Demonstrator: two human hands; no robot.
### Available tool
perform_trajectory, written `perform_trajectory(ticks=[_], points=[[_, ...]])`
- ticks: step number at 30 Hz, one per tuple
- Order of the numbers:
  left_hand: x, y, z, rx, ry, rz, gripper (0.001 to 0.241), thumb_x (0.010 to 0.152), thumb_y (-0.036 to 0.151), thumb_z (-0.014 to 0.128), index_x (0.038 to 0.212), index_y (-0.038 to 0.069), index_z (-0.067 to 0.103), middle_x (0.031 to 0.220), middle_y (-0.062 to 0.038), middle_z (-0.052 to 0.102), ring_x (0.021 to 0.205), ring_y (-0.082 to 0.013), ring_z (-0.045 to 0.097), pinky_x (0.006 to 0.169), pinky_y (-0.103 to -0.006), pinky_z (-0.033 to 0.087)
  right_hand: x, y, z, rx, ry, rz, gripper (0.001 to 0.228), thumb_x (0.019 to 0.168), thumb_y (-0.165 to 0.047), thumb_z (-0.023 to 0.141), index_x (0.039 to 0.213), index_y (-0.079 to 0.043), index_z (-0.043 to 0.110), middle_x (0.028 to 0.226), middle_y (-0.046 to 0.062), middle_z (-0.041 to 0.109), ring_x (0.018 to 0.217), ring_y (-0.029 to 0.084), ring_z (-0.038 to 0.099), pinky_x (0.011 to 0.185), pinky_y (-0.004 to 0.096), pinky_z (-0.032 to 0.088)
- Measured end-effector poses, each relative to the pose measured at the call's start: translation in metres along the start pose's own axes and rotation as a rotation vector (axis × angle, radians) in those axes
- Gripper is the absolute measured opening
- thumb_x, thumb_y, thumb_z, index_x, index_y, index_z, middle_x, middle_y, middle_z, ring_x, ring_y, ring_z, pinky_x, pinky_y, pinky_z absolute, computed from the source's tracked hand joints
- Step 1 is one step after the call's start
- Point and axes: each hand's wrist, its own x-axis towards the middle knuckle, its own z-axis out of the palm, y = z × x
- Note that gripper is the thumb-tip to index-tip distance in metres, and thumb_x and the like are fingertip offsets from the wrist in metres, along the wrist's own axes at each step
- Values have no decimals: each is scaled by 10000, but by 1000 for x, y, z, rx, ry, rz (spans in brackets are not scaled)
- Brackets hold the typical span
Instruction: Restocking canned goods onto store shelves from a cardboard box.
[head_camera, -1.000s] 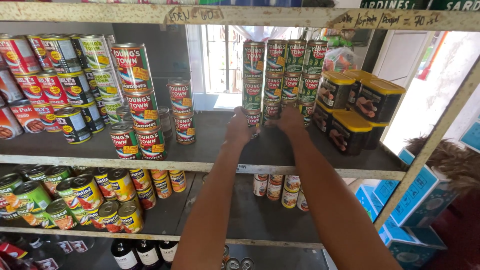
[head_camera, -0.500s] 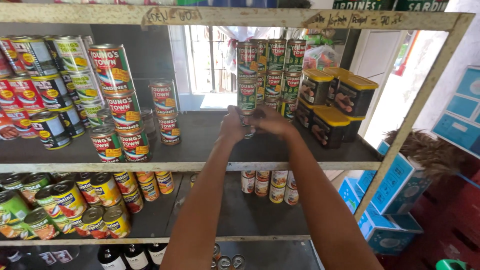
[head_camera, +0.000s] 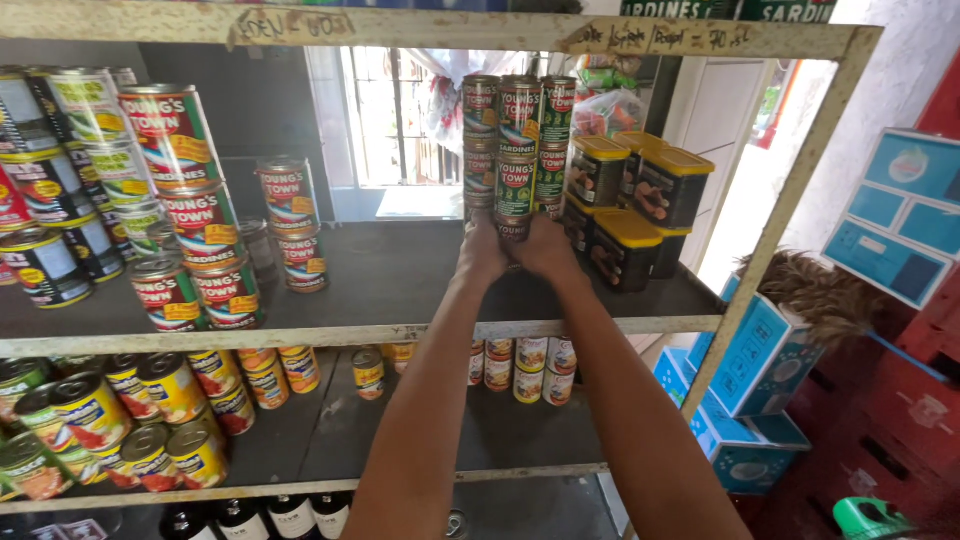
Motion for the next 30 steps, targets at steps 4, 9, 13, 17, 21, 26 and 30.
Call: perform_trajectory(ticks=[4, 9, 13, 17, 21, 26, 30], points=[[4, 3, 22, 18, -44, -48, 469, 950, 122, 633, 1360, 19, 429, 1355, -306, 587, 1249, -466, 592, 992, -521, 512, 4, 11, 2, -136, 48, 91, 478, 777, -317, 770, 1148, -24, 701, 1110, 274, 716, 1086, 420, 689, 932, 472, 549], [16, -3, 47, 155, -49, 6, 499, 845, 7, 686, 1293, -40, 470, 1370, -340, 520, 1182, -488, 607, 941, -512, 550, 5, 15, -4, -198, 90, 147, 540, 799, -325, 744, 1128, 93, 646, 1114, 334, 689, 1085, 445, 688, 938, 490, 556], [40, -27, 89, 207, 3, 85, 422, 848, -7, 675, 1251, -20, 549, 1287, -347, 586, 1162, -481, 619, 934, -504, 550, 0, 17, -15, -150, 127, 136, 653, 837, -382, 745, 1208, 121, 553, 1124, 347, 670, 1076, 480, 663, 927, 511, 537], [32, -15, 89, 189, -20, 145, 299, 845, -15, 658, 1141, -50, 630, 1153, -313, 681, 1133, -441, 658, 929, -489, 561, 4, 34, -17, -174, 116, 165, 696, 826, -395, 759, 1234, 123, 537, 1135, 343, 675, 1077, 479, 670, 927, 505, 548], [29, -5, 88, 191, -23, 146, 250, 875, 0, 633, 1115, -66, 645, 1123, -326, 680, 1117, -449, 657, 908, -508, 558, 6, 44, -17, -151, 157, 135, 735, 815, -394, 776, 1250, 136, 513, 1126, 342, 677, 1072, 474, 672, 910, 509, 552], [36, -12, 97, 190, 18, 174, 280, 870, -6, 621, 1140, -81, 613, 1123, -339, 673, 1100, -461, 663, 897, -509, 561, 11, 54, -11, -145, 177, 158, 649, 824, -334, 767, 1241, 108, 537, 1154, 341, 677, 1099, 485, 665, 944, 507, 547], [29, -2, 86, 258, 4, 235, 351, 843, -4, 609, 1182, -87, 573, 1123, -339, 669, 1095, -466, 660, 891, -506, 564, 8, 44, -15, -144, 185, 208, 662, 809, -318, 777, 1261, 83, 506, 1172, 340, 657, 1116, 499, 635, 959, 525, 523]])
